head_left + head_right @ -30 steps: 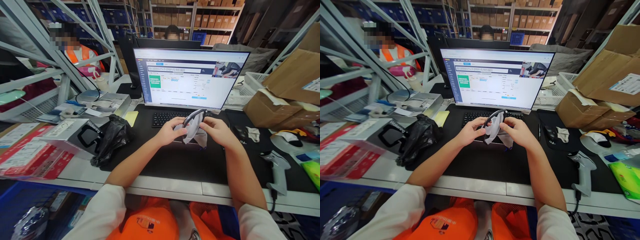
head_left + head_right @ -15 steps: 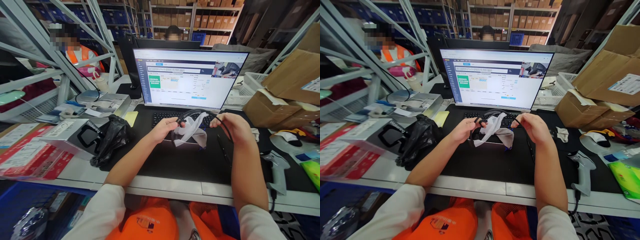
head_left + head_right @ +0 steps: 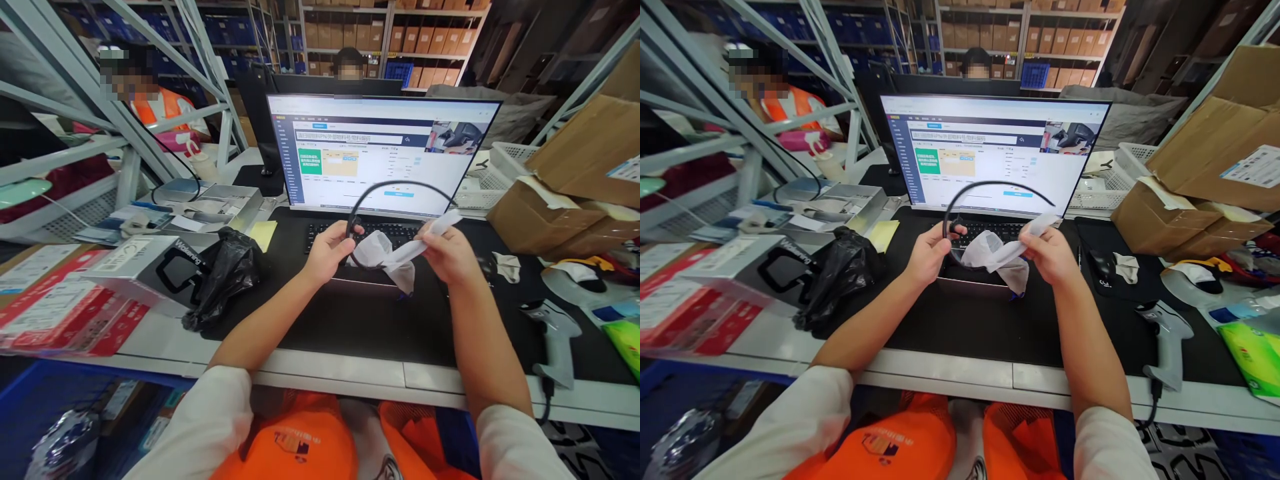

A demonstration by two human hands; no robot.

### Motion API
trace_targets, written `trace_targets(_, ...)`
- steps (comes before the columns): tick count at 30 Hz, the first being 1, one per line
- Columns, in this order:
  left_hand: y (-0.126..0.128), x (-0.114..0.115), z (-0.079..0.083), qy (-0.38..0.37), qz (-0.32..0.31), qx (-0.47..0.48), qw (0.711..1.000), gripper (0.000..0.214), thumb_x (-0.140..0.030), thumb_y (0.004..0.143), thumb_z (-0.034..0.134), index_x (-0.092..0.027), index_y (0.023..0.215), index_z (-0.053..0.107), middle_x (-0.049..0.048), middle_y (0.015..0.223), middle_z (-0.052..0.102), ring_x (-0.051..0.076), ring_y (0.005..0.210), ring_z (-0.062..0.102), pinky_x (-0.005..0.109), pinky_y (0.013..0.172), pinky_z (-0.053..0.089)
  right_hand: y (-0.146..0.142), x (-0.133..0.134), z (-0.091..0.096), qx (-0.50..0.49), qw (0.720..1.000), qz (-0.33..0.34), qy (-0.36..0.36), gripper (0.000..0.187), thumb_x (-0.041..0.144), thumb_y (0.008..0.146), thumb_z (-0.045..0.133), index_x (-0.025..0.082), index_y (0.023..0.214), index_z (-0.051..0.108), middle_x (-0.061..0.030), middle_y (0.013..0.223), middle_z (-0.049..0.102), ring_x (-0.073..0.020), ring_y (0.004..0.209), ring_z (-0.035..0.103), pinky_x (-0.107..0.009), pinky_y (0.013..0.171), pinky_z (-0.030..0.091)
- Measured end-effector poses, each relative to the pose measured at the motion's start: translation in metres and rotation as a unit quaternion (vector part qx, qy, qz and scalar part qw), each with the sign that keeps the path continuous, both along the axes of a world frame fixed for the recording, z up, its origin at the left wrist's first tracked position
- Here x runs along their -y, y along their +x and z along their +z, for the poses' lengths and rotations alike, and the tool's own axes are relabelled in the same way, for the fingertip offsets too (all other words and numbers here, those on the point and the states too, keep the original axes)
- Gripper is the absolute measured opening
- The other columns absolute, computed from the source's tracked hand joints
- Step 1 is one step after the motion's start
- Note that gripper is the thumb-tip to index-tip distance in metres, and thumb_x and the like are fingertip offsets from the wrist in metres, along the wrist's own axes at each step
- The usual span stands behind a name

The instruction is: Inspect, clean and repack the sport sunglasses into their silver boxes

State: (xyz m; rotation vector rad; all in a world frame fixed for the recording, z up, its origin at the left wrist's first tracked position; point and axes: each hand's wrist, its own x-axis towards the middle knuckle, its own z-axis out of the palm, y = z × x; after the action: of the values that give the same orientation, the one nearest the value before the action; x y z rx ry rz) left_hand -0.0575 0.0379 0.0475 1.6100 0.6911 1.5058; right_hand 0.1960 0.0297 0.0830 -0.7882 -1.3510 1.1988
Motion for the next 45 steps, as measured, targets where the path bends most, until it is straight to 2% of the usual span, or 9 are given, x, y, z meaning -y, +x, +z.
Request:
trace_targets(6,-0.015,-0.007,0.008,0.003,0.029,0.067,0.997,0.047,-0.061,0.082,0.074,-0.020,0.105,0.077,0.0081,0.109,0.074,0.024,0.108,0.067,0.036,0.103,0.050,0.047,-0.010,0.014,-0.109,0.978,-0.158,0.078,0.027,0.038,0.076,0.081,0.025,0.071,0.058,0.0064,0.056,0.035,-0.0120,0.050,0.037,-0.029,0.051,0.041)
trace_targets(10,-0.028,-0.014,0.022,0.028,0.108,0.178,0.978,0.046,-0.061,0.080,0.076,-0.021,0.103,0.076,0.0060,0.107,0.074,0.021,0.109,0.068,0.034,0.102,0.050,0.055,-0.023,0.012,-0.197,0.893,-0.375,0.153,0.012,0.028,0.082,0.068,0.025,0.081,0.057,0.0040,0.067,0.053,-0.0124,0.061,0.058,-0.027,0.062,0.051)
trace_targets(13,-0.039,-0.019,0.032,0.041,0.135,0.255,0.957,0.044,-0.060,0.079,0.078,-0.021,0.098,0.074,0.0052,0.103,0.074,0.020,0.107,0.068,0.031,0.098,0.052,0.023,-0.016,0.001,-0.177,0.857,-0.428,0.225,0.009,0.025,0.085,0.066,0.023,0.090,0.059,0.0029,0.079,0.063,-0.0136,0.075,0.069,-0.027,0.070,0.054)
trace_targets(17,-0.052,-0.018,0.045,0.006,0.111,0.323,0.940,0.040,-0.058,0.082,0.075,-0.019,0.091,0.072,0.0046,0.094,0.073,0.018,0.099,0.070,0.028,0.091,0.054,-0.044,0.014,-0.026,0.169,0.868,-0.296,0.362,0.010,0.022,0.090,0.068,0.021,0.100,0.069,-0.0039,0.095,0.074,-0.0199,0.090,0.072,-0.036,0.084,0.058)
trace_targets(20,-0.061,-0.014,0.054,-0.054,0.067,0.356,0.931,0.038,-0.052,0.094,0.063,-0.017,0.082,0.069,0.0036,0.083,0.071,0.015,0.086,0.070,0.024,0.078,0.054,-0.082,0.025,-0.051,0.369,0.831,-0.121,0.397,0.013,0.015,0.092,0.060,0.021,0.099,0.070,-0.0091,0.117,0.074,-0.0227,0.107,0.070,-0.038,0.093,0.056)
trace_targets(24,-0.069,-0.014,0.060,-0.195,-0.008,0.338,0.921,0.053,-0.058,0.100,0.048,-0.016,0.072,0.065,0.0022,0.068,0.066,0.013,0.067,0.067,0.025,0.067,0.054,-0.100,0.017,-0.073,0.529,0.769,-0.040,0.358,0.018,0.006,0.086,0.057,0.016,0.092,0.070,-0.0138,0.128,0.071,-0.0292,0.118,0.065,-0.043,0.094,0.050)
trace_targets(31,-0.062,-0.015,0.053,-0.333,-0.211,0.234,0.889,0.063,-0.062,0.099,0.044,-0.013,0.069,0.070,0.0065,0.063,0.069,0.017,0.062,0.069,0.032,0.075,0.058,-0.103,0.013,-0.064,0.625,0.726,0.029,0.287,0.024,0.013,0.096,0.051,0.017,0.109,0.072,-0.0104,0.125,0.073,-0.0258,0.119,0.063,-0.039,0.090,0.041)
trace_targets(38,-0.052,-0.004,0.050,-0.343,-0.310,0.142,0.875,0.064,-0.056,0.100,0.044,-0.009,0.069,0.074,0.0103,0.062,0.071,0.020,0.062,0.070,0.030,0.073,0.055,-0.117,0.015,-0.049,0.772,0.619,0.043,0.141,0.056,0.036,0.109,0.027,0.009,0.112,0.076,-0.0244,0.103,0.074,-0.0366,0.107,0.067,-0.047,0.091,0.045)
trace_targets(45,-0.046,-0.003,0.045,-0.353,-0.329,0.118,0.868,0.063,-0.055,0.100,0.045,-0.008,0.069,0.075,0.0104,0.063,0.072,0.019,0.061,0.070,0.029,0.070,0.054,-0.113,0.010,-0.041,0.757,0.644,0.069,0.085,0.062,0.055,0.107,0.030,0.012,0.113,0.073,-0.0210,0.105,0.076,-0.0373,0.099,0.071,-0.044,0.085,0.049)
